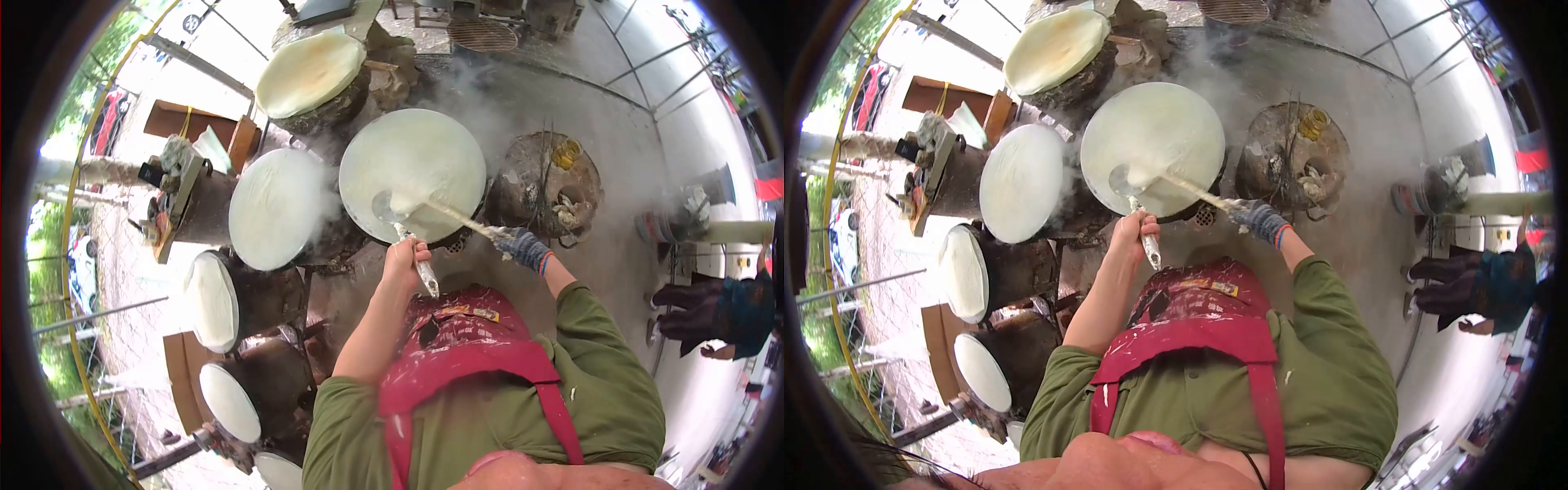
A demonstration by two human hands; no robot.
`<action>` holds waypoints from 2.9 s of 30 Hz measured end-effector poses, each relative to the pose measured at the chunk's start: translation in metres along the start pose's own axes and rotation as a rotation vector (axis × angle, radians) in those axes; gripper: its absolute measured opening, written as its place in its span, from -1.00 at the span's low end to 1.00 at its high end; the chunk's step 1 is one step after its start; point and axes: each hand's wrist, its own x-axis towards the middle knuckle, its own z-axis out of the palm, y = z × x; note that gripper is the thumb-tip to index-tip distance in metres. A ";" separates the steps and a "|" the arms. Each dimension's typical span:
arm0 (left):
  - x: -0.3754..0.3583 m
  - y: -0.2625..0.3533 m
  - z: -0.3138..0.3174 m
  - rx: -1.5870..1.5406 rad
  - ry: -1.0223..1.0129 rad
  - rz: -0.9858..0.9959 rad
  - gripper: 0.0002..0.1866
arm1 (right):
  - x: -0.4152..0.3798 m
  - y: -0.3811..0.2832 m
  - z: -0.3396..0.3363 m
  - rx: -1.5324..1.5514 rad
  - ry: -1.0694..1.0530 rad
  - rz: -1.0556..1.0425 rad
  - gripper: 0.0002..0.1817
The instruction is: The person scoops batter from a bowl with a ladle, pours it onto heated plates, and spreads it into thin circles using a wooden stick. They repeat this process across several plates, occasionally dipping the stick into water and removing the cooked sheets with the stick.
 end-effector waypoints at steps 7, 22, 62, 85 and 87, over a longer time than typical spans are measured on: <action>0.003 -0.020 0.023 -0.421 -0.035 0.038 -0.86 | -0.012 -0.053 0.048 0.193 -0.311 0.412 -0.68; -0.233 -0.020 -0.161 -0.796 -0.572 0.428 -0.68 | -0.039 0.037 0.066 0.235 0.032 0.330 -0.64; -0.471 -0.270 -0.284 -1.762 0.956 1.486 -0.72 | 0.282 -0.529 0.909 -1.045 -0.775 -1.395 -0.53; -0.469 -0.592 -0.050 -2.251 1.674 1.598 -0.71 | -0.655 -0.401 0.591 -0.343 -1.670 -1.909 -0.61; -0.461 -0.588 -0.051 -2.277 1.648 1.622 -0.73 | -0.649 -0.390 0.593 -0.359 -1.725 -1.916 -0.54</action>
